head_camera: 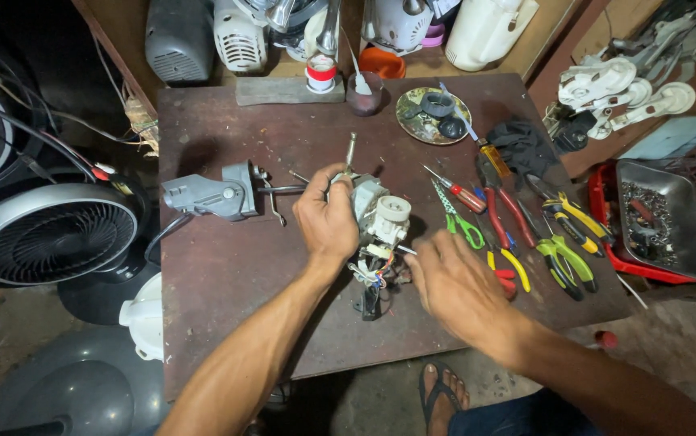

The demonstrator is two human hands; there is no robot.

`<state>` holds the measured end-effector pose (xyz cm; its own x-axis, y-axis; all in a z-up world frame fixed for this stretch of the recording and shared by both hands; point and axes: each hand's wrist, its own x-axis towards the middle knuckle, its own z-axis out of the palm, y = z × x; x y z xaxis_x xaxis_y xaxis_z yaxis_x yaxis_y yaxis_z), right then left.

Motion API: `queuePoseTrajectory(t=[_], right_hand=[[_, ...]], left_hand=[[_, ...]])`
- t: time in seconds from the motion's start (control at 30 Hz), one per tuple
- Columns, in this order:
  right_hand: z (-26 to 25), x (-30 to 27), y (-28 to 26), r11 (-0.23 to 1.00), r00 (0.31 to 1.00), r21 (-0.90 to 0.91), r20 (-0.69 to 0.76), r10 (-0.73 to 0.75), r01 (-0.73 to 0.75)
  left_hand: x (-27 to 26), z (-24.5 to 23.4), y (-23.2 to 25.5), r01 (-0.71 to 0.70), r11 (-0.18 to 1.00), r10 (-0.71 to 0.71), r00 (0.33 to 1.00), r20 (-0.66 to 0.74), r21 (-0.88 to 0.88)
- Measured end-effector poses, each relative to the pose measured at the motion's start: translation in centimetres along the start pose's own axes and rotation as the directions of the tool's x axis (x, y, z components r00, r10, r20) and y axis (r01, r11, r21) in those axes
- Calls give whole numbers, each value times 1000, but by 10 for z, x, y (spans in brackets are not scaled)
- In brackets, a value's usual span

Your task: The person disassembles a small electrical motor or switch assembly on a workbench. They use a screwdriver to remove screws, separate housing parts, and manipulate internal wires and components. The person then reassembles the unit, tightening screws and adjusting parts.

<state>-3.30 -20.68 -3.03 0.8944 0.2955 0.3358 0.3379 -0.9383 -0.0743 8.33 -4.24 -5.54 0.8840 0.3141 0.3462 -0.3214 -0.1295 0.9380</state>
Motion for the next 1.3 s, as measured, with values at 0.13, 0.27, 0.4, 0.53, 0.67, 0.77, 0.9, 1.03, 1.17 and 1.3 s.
queuePoseTrajectory(t=[0.13, 0.27, 0.4, 0.53, 0.67, 0.77, 0.9, 1.03, 1.17, 1.3], right_hand=[[5, -2, 7, 998, 996, -14, -64, -69, 68], [-1, 1, 6, 991, 981, -114, -170, -92, 73], [-1, 0, 2, 997, 998, 42, -26, 60, -59], [1, 2, 4, 999, 1000, 47, -15, -11, 12], [-8, 2, 8, 995, 990, 45, -108, -87, 93], [-12, 0, 12, 994, 994, 81, -91, -62, 69], [-14, -6, 27, 993, 1000, 118, 9, -16, 15], [-38, -4, 36, 953, 966, 240, 223, 130, -184], [-58, 9, 59, 87, 633, 676, 626, 455, -731], [-81, 7, 55, -329, 596, 677, 735, 323, -658]], left_hand=[[-2, 1, 2, 1, 1000, -1, 1000, 5, 1], [-2, 1, 1, -6, 1000, 6, 1000, 1, -9], [-3, 2, -3, -21, 999, 21, 1000, -2, -29], [-1, 1, -4, -25, 999, 25, 1000, -8, -20], [-3, 2, -7, -39, 999, 39, 999, -6, -29], [-3, 2, -7, -53, 998, 53, 999, -1, -35], [-3, 1, -5, -49, 998, 49, 999, 3, -37], [-4, 1, -5, -47, 999, 47, 999, 4, -29], [-3, 2, -5, -37, 999, 37, 999, 8, -35], [-1, 1, 4, 14, 999, -14, 1000, 14, 36]])
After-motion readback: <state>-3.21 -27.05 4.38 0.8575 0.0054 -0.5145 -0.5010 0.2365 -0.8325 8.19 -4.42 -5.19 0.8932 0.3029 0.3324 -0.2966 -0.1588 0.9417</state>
